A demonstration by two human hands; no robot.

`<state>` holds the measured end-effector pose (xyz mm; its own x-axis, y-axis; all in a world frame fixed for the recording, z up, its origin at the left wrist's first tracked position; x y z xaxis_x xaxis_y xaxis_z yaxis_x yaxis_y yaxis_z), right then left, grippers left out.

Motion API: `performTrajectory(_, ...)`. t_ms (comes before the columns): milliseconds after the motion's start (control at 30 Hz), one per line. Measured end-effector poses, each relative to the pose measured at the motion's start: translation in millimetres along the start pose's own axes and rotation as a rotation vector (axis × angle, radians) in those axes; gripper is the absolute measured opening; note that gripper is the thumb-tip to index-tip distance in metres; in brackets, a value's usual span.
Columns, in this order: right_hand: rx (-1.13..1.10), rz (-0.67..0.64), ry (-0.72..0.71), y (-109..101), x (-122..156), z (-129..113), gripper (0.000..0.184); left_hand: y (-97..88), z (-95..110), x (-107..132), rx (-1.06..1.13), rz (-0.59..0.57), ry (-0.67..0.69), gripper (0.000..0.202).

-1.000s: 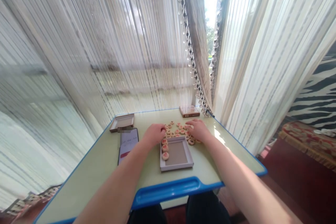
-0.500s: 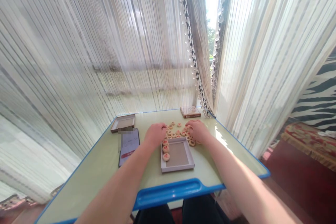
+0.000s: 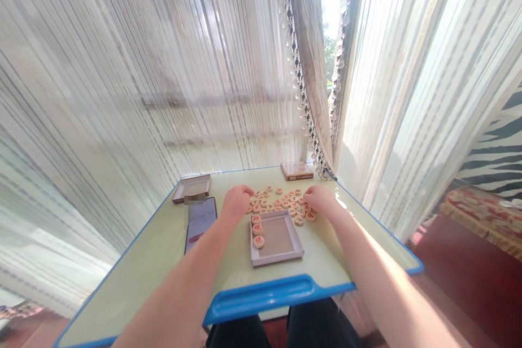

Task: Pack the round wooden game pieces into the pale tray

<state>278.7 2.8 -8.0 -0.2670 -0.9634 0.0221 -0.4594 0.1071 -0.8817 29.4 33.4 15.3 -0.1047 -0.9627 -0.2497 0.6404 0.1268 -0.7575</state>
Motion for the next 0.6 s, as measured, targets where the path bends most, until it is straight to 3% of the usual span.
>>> performTrajectory(167, 0.025, 0.04, 0.002, -5, -2, 3, 0.029, -3.0, 2, -1, -0.173, -0.058, 0.015, 0.034)
performTrajectory(400, 0.065, 0.001, -0.022, -3, -4, 9, 0.019, 8.0, 5, 3, -0.272, -0.241, 0.104, 0.035)
performTrajectory(600, 0.058, 0.027, -0.073, 0, 0, 2, 0.028, 6.2, 10, 6, -0.36, -0.265, 0.148, 0.036)
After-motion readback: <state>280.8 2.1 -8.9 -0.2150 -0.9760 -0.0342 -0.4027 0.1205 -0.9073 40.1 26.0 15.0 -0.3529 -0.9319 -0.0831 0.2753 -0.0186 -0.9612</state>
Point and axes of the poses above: each hand's wrist, its own x-axis away from the middle knuckle, its own y-axis out of the palm, z = x × y, the point moved 3 cm from there along -x, towards the middle knuckle, and after that the axes turned 3 degrees about x, right-handed, at the moved point
